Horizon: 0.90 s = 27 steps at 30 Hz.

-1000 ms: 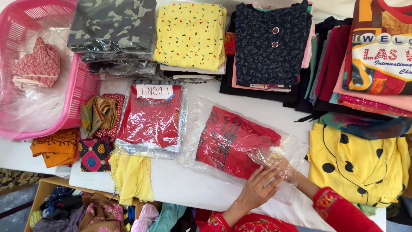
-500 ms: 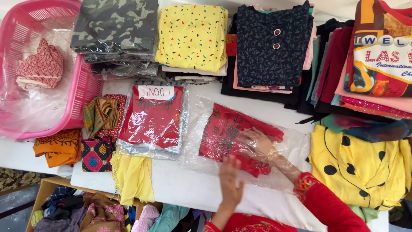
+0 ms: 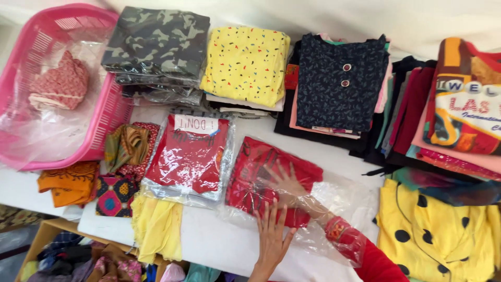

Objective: The person folds various shirts and places them into clear plastic bags on a white table. They handle a red shirt, a dark patterned shirt, and a striped shirt, folding each one before inserting it into a bag and sealing it.

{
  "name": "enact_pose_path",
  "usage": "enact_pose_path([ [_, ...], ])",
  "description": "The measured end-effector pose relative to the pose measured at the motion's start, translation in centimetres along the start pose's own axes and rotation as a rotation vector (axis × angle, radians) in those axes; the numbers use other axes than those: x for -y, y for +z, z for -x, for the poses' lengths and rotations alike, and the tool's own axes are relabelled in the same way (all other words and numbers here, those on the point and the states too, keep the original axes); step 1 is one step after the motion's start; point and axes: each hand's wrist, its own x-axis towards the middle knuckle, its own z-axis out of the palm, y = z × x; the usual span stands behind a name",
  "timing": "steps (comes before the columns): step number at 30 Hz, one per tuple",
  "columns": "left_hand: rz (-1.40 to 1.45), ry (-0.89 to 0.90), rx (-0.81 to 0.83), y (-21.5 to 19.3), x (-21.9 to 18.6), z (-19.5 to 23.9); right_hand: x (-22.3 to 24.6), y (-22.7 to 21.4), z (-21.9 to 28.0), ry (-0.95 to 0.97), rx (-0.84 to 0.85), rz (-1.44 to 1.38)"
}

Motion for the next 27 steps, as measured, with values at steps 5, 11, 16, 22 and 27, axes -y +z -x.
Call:
enact_pose_path([
  [5,0.039,-0.03,-0.015,0.3,-0.3,-0.6,-4.7,4.2,1.5,-0.09,-0.286,-0.136],
  [11,0.062,-0.018,0.068,3.7,0.2,1.1,-10.7,11.4,13.3,0.118,-0.637,0.148],
  [16,-0.01,0.0,0.134,5.9,0.6,1.0,-12.3,14.6,24.7,0.469,-0.751,-0.353],
  [22,-0.18,-0.004,0.081,6.5,-1.1,-0.1,-6.2,-2.5,24.3,0.376,-1.26,-0.303],
  [27,-0.213,-0.029,0.045,8.5,-1.1,-0.8,-4.1,-3.1,9.9,-0.108,-0.648,-0.087],
])
